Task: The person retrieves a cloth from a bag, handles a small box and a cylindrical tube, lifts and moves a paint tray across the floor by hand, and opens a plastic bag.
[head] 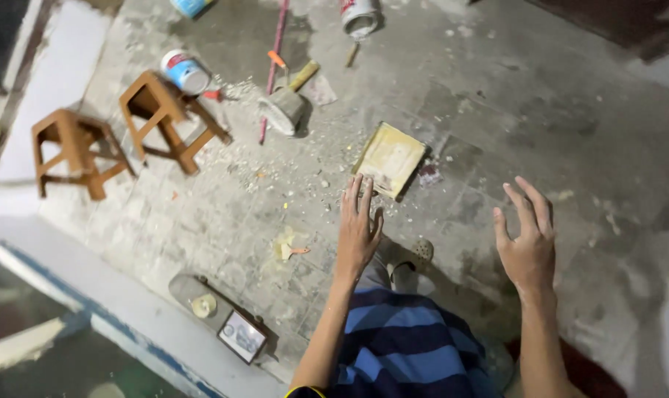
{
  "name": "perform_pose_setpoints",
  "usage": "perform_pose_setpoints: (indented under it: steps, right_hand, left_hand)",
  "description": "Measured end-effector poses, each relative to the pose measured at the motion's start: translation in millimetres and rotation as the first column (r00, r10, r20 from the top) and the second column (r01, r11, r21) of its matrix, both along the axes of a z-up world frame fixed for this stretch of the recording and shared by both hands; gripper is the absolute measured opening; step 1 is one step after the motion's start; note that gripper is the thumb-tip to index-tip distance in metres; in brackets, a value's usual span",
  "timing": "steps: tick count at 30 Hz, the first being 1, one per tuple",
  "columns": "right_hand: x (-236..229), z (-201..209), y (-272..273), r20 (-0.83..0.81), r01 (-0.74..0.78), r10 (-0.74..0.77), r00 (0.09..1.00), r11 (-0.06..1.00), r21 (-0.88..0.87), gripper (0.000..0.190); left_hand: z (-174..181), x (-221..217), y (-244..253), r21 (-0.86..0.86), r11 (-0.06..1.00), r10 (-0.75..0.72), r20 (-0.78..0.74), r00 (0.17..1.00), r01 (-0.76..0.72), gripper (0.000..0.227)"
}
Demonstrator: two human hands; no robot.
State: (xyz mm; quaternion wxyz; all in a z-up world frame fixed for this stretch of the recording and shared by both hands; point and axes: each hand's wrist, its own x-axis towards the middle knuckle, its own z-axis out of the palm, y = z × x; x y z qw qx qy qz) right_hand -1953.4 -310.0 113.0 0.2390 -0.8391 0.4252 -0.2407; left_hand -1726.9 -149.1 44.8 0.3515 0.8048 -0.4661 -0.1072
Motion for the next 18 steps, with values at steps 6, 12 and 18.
perform_pose_setpoints:
  steps: [6,12,18]
  right_hand:
    - [39.8,-9.0,-40.6,-0.021,-0.124,0.124,0.992,0.992,0.012,0.041]
    - [81.3,-9.6,-73.5,-0.055,-0.184,0.184,0.981,0.983,0.011,0.041]
    - [121.4,-28.1,-108.7,-0.044,-0.271,0.272,0.961,0.962,0.018,0.042]
  left_hand:
    - [-12.4,10.6,-1.8,0.021,0.984,0.175,-0.013,0.984,-0.175,0.066]
    - [-39.2,37.0,-11.4,0.023,0.950,0.311,-0.024,0.950,-0.310,0.064]
    - [-68.7,63.0,-38.2,0.064,0.917,0.397,-0.061,0.916,-0.393,0.065]
